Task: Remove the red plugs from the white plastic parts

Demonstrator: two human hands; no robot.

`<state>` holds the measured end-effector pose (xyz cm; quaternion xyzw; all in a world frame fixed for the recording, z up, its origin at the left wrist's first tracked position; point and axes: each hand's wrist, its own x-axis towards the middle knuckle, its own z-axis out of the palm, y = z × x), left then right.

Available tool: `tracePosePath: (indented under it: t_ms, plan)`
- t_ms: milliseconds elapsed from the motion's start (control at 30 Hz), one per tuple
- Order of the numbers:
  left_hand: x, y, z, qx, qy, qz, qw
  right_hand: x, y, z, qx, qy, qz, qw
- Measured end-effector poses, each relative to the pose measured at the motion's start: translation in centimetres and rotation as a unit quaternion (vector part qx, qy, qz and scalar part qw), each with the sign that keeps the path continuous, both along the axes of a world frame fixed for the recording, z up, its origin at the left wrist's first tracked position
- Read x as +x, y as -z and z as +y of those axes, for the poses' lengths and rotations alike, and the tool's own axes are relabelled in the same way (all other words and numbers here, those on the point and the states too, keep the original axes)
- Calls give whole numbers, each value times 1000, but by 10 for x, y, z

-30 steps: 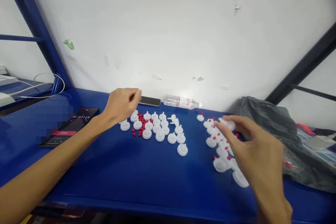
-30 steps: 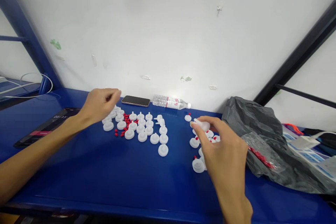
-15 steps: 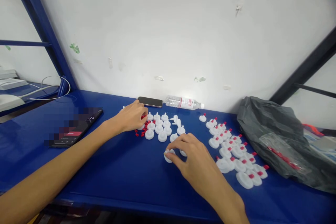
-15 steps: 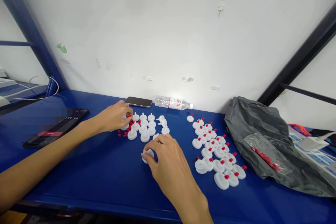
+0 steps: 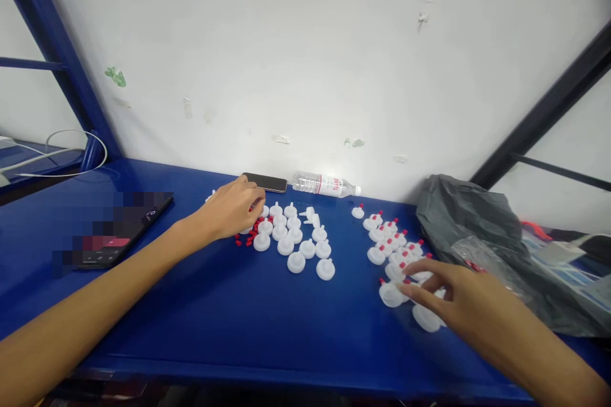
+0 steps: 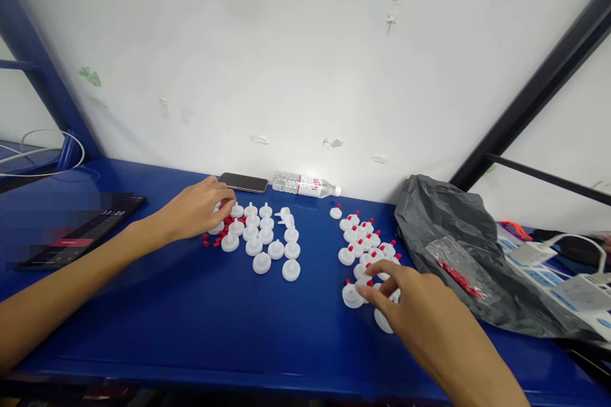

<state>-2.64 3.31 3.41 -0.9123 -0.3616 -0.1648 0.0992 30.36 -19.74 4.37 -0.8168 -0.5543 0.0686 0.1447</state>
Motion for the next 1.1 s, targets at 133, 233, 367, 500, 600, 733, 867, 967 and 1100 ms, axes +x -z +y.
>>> tracePosePath:
  t_ms: [133,233,367,500,600,733,867,967,1100]
  plan:
    - [3,-1,-5,-3,29,-17,999,-19,5,8,-84,13,9,996]
    - [4,0,-7,4,45,-34,998,-46,8,20,-126,-15,-13,992]
    - [4,0,-7,26,69,-82,994,-70,10,27,-133,-71,-34,988]
    - [6,0,-14,70,122,-139,980,-77,4,25,-56,-101,-35,993]
    - [10,1,-26,99,193,-159,963,-82,0,27,16,-108,2,994]
    - [19,4,-49,117,291,-162,936,-98,-1,34,75,-120,69,988]
    - [27,6,-65,93,345,-138,924,-112,-2,40,100,-148,143,973]
    - [29,8,-68,81,367,-114,920,-116,-3,41,142,-175,180,957]
    - [29,13,-67,44,357,-113,926,-116,-1,42,169,-221,160,947]
